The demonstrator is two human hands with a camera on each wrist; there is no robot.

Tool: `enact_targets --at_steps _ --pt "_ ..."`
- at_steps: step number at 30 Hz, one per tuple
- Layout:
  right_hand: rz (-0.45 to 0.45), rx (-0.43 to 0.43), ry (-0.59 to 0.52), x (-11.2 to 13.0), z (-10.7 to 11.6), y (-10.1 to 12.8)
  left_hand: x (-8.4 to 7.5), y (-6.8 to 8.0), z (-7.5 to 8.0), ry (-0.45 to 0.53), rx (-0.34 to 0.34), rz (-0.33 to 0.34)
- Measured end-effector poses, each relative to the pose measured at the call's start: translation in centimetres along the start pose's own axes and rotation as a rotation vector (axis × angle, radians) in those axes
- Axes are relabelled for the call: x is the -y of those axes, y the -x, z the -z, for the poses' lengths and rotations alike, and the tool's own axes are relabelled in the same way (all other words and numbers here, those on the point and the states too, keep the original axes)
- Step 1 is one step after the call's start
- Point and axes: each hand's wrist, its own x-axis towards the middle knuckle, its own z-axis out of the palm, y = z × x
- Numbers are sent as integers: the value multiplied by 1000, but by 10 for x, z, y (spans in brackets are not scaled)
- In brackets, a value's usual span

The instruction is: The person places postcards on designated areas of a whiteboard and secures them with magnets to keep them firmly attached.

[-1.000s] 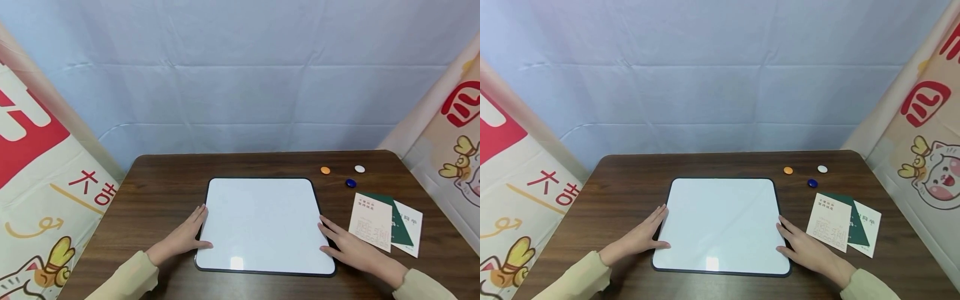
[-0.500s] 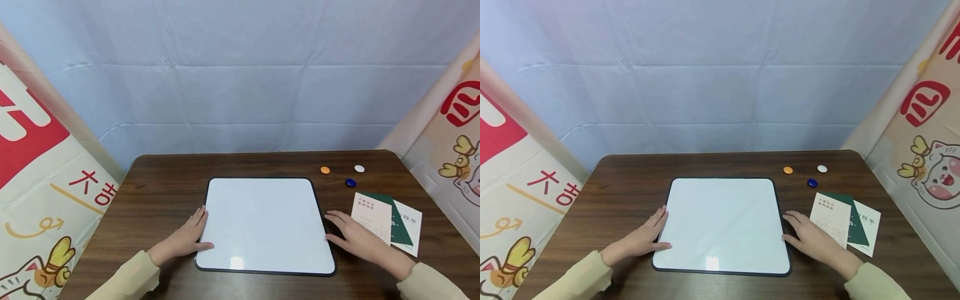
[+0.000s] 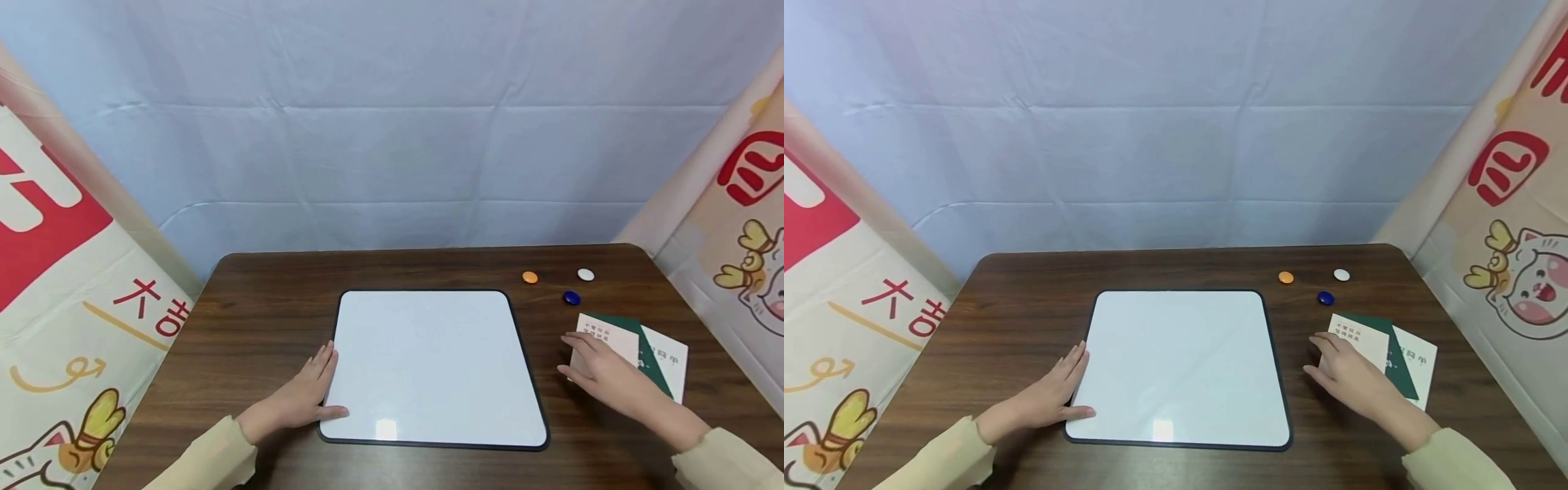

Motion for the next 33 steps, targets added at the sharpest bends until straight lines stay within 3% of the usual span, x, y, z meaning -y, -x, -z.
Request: enact_targets --at_steps 12,19,28,33 --pt "-146 38 10 -22 4 2 0 5 2 -6 22 -20" --pt "-212 10 19 -36 2 3 -2 8 5 14 18 -32" --pt "-397 47 6 -47 5 7 -1 6 4 -4 18 -30" --pt "-492 112 -3 -49 10 8 0 5 2 -7 20 -28"
